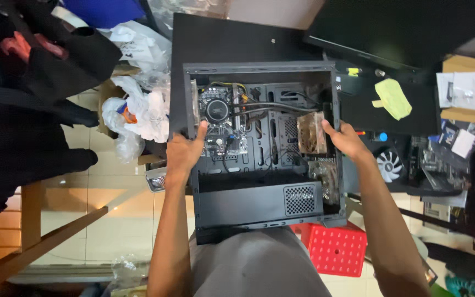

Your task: The person uses a screwdriver to work on the internal components of a desktop computer case. They then pick up a computer fan and install it into the front of the case, securing it in place with their hands.

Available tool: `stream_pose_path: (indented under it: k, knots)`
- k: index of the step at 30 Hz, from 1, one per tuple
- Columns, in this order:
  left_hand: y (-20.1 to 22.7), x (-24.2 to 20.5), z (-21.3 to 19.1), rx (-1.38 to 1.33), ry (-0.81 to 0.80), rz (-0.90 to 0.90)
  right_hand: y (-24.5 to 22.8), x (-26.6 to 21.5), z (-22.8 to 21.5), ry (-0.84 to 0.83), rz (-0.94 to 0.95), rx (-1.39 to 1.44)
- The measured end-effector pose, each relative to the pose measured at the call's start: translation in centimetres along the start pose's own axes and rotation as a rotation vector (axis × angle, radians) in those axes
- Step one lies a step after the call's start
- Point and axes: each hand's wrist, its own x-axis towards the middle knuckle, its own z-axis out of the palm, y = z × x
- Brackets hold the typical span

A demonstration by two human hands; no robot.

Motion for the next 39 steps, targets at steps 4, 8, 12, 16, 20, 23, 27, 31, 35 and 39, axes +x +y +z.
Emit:
stream_pose_path:
  k: [4,8,12,16,20,23,27,31,35,39]
  knots:
    - [1.4,-0.9,-1.7,-0.063,-0.133,-0.095,4.4,5.4,-0.1,0.126,-0.008,-0.242]
    - [1.8,-0.3,-1.6,-0.022,-0.164,-0.201,4.5,7.2,-1.1,0.122,0.049,-0.425]
    - [4.7,-2.4,-3.1,-0.069,-0.179,-0.279,0.0,4.2,-2.3,0.03,0.077,-0.475]
    - [7.2,-4.1,-4.4,-0.156,-0.139,-0.342,-1.3,3.9,-2.1,0.036,0.116,-0.374]
    - [6.9,-3.7,-3.6,-0.165,-0.103,-0.354,-1.7,4.4,-1.8,0.067,0.154,-0.351]
    - [6.2,-2.9,-2.8,-0.171,-0.087,-0.356,-6.3,0.1,-2.5,-0.033,0.153,-0.353]
    - [5.9,-2.5,-2.1,-0.189,-0.062,-0.307,-7.2,-0.3,-3.4,-0.096,0.2,-0.391]
    - [6.5,-3.5,-2.4,-0.175,-0.042,-0.301,-5.6,1.2,-2.8,-0.089,0.2,-0.349]
    - [6.3,-3.5,-2.2,-0.197,-0.018,-0.278,-2.3,4.6,-1.9,0.0,0.175,-0.34]
    - [5.3,-2.9,-1.6,-0.186,-0.002,-0.278,1.7,8.4,-0.5,0.11,0.147,-0.326]
